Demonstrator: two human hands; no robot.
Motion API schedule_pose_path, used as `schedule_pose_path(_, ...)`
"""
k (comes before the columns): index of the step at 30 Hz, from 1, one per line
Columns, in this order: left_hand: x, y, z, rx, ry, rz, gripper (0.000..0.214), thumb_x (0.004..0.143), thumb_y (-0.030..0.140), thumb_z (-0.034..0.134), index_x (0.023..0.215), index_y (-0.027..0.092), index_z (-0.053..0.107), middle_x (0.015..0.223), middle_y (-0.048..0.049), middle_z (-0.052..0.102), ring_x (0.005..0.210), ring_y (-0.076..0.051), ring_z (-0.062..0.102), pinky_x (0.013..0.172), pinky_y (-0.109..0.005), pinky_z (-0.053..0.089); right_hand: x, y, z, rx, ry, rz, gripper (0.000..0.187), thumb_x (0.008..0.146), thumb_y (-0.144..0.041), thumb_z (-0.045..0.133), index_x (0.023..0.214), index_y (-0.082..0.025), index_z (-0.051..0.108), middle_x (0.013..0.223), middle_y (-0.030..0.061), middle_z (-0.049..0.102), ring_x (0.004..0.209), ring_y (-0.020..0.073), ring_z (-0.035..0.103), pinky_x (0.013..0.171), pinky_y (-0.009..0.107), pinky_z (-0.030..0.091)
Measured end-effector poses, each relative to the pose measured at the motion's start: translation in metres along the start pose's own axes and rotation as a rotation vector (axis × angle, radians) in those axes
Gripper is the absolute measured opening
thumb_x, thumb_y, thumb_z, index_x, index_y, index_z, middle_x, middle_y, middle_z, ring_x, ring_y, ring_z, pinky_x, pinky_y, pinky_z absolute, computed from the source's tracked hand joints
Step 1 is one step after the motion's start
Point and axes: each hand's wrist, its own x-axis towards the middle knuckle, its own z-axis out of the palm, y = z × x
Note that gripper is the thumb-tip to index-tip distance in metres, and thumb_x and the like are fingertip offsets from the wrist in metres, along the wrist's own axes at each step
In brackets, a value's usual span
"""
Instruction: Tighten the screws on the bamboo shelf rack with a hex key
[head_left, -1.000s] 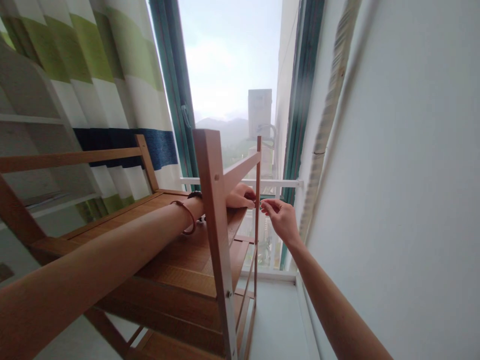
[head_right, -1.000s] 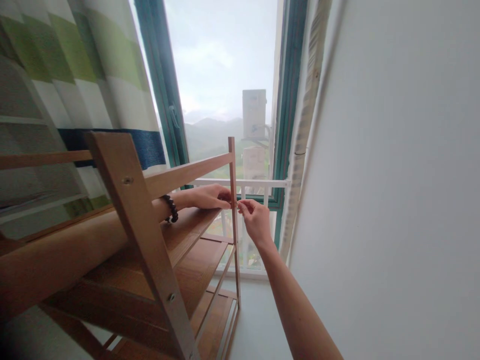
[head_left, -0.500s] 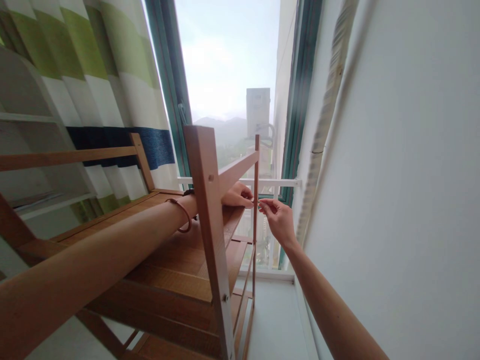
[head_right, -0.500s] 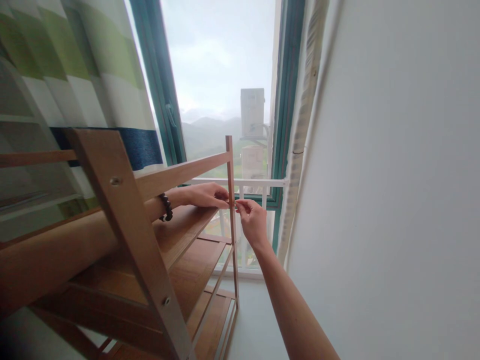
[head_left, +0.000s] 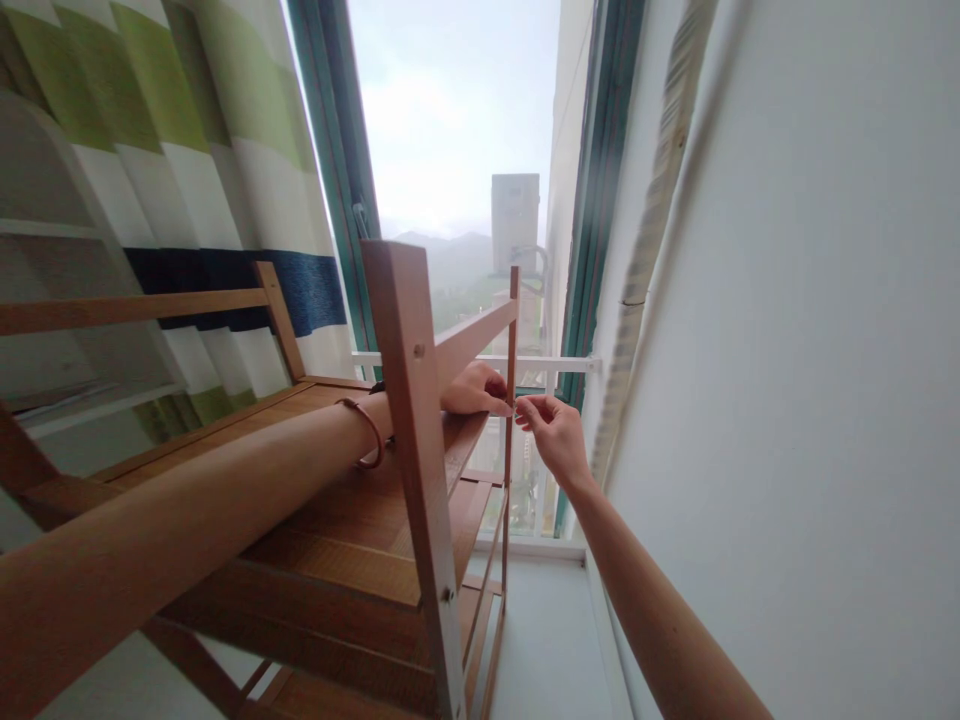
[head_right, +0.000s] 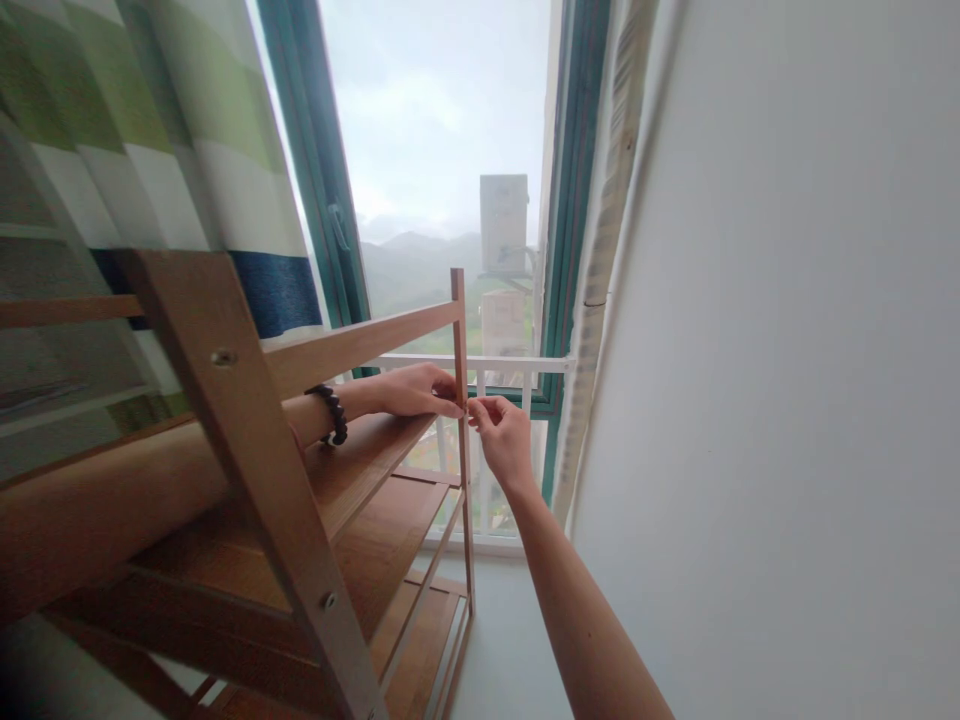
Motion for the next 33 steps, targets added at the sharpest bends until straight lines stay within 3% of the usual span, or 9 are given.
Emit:
schedule_pose_path(7, 0.003, -0.003, -0.003, 0.056, -0.036, 0.013, 0.03, 0.069, 0.038, 0.057, 0.085, 0.015, 0.069, 0.073, -0.0005, 0.066, 0.066, -0.012, 0.053, 0.059, -0.021, 0.035, -0.001, -0.001, -0.001, 0.003, 0.009, -0.015, 0.027, 0.075, -0.038, 0.058, 0.078, -0.013, 0.066, 0.066, 0.0061, 0.067, 0.061, 0.0177, 0.063, 0.061, 0.03, 0.05)
schedule_pose_path(12, 0.006, -0.008, -0.004, 0.05, -0.053, 0.043, 0.03, 0.069, 0.037, 0.058, 0.086, 0.016, 0.07, 0.073, -0.0004, 0.067, 0.064, -0.012, 0.053, 0.059, -0.021, 0.035, -0.004, 0.005, -0.003, 0.031, -0.04, -0.028, 0.028, 0.076, -0.034, 0.058, 0.092, -0.014, 0.068, 0.08, 0.0066, 0.068, 0.07, 0.0178, 0.064, 0.069, 0.031, 0.051)
schedule_pose_path(18, 0.008, -0.011, -0.006, 0.001, -0.052, 0.04, 0.027, 0.067, 0.038, 0.061, 0.081, 0.017, 0.071, 0.071, 0.0007, 0.067, 0.063, -0.012, 0.054, 0.058, -0.021, 0.035, -0.014, 0.006, -0.001, -0.232, -0.004, -0.23, 0.028, 0.082, -0.025, 0.05, 0.104, -0.02, 0.066, 0.093, 0.0072, 0.064, 0.083, 0.0186, 0.06, 0.078, 0.032, 0.047)
schedule_pose_path(24, 0.01, -0.017, -0.007, 0.003, -0.051, 0.007, 0.028, 0.065, 0.04, 0.062, 0.078, 0.018, 0.072, 0.063, 0.0023, 0.064, 0.059, -0.012, 0.051, 0.058, -0.023, 0.033, -0.019, 0.0, 0.002, -0.374, 0.0, -0.303, 0.031, 0.084, -0.02, 0.044, 0.108, -0.021, 0.064, 0.093, 0.0076, 0.063, 0.086, 0.0197, 0.058, 0.08, 0.033, 0.045)
schedule_pose_path(29, 0.009, -0.011, -0.005, -0.021, -0.053, 0.023, 0.026, 0.067, 0.038, 0.061, 0.078, 0.017, 0.07, 0.068, 0.0011, 0.064, 0.061, -0.011, 0.05, 0.059, -0.022, 0.034, -0.023, -0.003, 0.005, -0.413, 0.013, -0.293, 0.035, 0.083, -0.018, 0.043, 0.112, -0.02, 0.062, 0.097, 0.0092, 0.061, 0.087, 0.0208, 0.058, 0.079, 0.033, 0.045)
schedule_pose_path(33, 0.006, -0.005, -0.001, -0.032, -0.039, 0.08, 0.026, 0.07, 0.036, 0.059, 0.084, 0.015, 0.066, 0.066, 0.0021, 0.059, 0.06, -0.009, 0.046, 0.058, -0.021, 0.034, -0.022, 0.001, 0.004, -0.291, 0.019, -0.242, 0.033, 0.083, -0.02, 0.045, 0.111, -0.022, 0.063, 0.099, 0.0072, 0.062, 0.09, 0.0197, 0.058, 0.079, 0.032, 0.046)
